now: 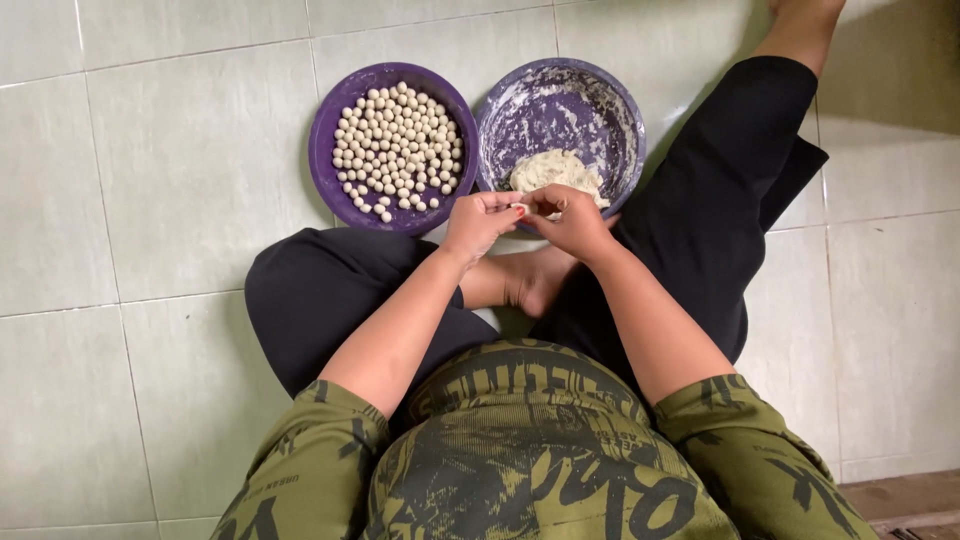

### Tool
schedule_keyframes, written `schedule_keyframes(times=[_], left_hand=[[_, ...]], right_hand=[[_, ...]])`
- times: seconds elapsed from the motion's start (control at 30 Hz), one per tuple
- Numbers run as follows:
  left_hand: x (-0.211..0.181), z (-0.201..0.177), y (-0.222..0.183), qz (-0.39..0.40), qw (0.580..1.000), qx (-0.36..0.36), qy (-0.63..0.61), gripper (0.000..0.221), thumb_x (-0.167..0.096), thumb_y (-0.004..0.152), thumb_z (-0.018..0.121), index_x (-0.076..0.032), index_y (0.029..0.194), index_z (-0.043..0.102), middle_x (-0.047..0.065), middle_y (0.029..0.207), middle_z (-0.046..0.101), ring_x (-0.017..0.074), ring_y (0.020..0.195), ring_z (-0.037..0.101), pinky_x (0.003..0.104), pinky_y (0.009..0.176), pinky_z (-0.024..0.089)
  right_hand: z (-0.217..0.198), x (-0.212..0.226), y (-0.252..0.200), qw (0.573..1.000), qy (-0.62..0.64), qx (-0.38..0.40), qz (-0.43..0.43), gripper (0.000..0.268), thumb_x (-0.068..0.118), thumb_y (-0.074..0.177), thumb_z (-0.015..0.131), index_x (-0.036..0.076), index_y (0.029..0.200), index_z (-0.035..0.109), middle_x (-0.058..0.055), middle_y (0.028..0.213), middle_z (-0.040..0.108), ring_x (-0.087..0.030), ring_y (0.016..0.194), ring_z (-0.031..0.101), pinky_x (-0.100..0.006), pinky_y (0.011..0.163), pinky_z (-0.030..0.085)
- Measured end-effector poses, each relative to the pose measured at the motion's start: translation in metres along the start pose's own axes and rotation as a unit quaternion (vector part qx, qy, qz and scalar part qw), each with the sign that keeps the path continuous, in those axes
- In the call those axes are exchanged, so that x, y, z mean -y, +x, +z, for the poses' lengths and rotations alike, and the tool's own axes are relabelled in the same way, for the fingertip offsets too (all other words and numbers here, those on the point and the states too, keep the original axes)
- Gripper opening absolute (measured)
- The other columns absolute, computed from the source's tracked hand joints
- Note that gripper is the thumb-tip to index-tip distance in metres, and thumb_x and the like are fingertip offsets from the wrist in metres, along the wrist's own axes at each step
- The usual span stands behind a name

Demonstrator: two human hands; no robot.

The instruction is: Rolling small pieces of dough into uniform balls and placing them in a bowl.

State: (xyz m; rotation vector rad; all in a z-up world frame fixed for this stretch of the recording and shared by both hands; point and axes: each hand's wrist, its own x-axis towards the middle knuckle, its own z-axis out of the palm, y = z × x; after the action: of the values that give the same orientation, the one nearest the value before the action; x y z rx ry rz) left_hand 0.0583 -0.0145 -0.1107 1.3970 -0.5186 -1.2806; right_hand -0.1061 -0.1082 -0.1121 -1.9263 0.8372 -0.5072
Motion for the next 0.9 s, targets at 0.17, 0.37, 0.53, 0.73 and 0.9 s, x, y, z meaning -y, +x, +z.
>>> schedule_keyframes(times=[0.17, 0.37, 0.53, 0.73, 0.9], left_hand=[[-0.003, -0.002, -0.004, -0.049, 0.997, -0.008, -0.057, 0.03, -0.006, 0.081, 0.084, 0.005, 0.108, 0.074, 0.015, 0.089, 0.076, 0.0189, 0.076, 0.076, 0.03, 0.07, 0.066], [-0.006, -0.002, -0.009, -0.075, 0.996, -0.022, -0.036, 0.027, -0.003, 0.076, 0.082, 0.005, 0.101, 0.076, 0.016, 0.077, 0.074, 0.0163, 0.068, 0.074, 0.028, 0.066, 0.065], [0.041, -0.016, 0.01, -0.089, 0.994, -0.038, -0.041, 0.026, -0.001, 0.072, 0.081, 0.004, 0.097, 0.075, 0.018, 0.072, 0.072, 0.0177, 0.063, 0.073, 0.028, 0.062, 0.064], [0.002, -0.036, -0.004, -0.103, 0.989, -0.068, -0.084, 0.03, -0.002, 0.072, 0.08, 0.003, 0.101, 0.072, 0.016, 0.077, 0.073, 0.0185, 0.067, 0.075, 0.031, 0.067, 0.064], [-0.002, -0.042, -0.002, -0.112, 0.977, -0.049, -0.173, 0.033, -0.003, 0.081, 0.083, 0.003, 0.109, 0.068, 0.011, 0.091, 0.076, 0.0195, 0.075, 0.077, 0.032, 0.077, 0.067]], right_hand=[[-0.009, 0.019, -0.001, 0.999, 0.037, 0.019, -0.007, 0.023, 0.014, 0.082, 0.087, 0.009, 0.103, 0.077, -0.008, 0.078, 0.073, -0.021, 0.076, 0.073, -0.034, 0.074, 0.057], [0.006, -0.005, 0.002, 1.0, 0.003, 0.017, -0.012, 0.026, 0.02, 0.073, 0.088, 0.012, 0.096, 0.079, -0.006, 0.073, 0.072, -0.02, 0.071, 0.072, -0.034, 0.068, 0.057], [0.022, -0.029, 0.003, 0.999, -0.027, 0.038, 0.005, 0.025, 0.021, 0.071, 0.086, 0.012, 0.093, 0.078, -0.007, 0.073, 0.072, -0.025, 0.072, 0.072, -0.038, 0.07, 0.057], [-0.008, -0.055, 0.021, 0.988, -0.15, -0.009, 0.02, 0.019, 0.022, 0.08, 0.079, 0.012, 0.096, 0.079, -0.008, 0.081, 0.072, -0.029, 0.076, 0.072, -0.039, 0.072, 0.057], [-0.005, -0.063, 0.021, 0.978, -0.201, -0.048, 0.028, 0.019, 0.011, 0.094, 0.069, 0.006, 0.11, 0.078, -0.009, 0.089, 0.065, -0.034, 0.079, 0.067, -0.046, 0.069, 0.059]])
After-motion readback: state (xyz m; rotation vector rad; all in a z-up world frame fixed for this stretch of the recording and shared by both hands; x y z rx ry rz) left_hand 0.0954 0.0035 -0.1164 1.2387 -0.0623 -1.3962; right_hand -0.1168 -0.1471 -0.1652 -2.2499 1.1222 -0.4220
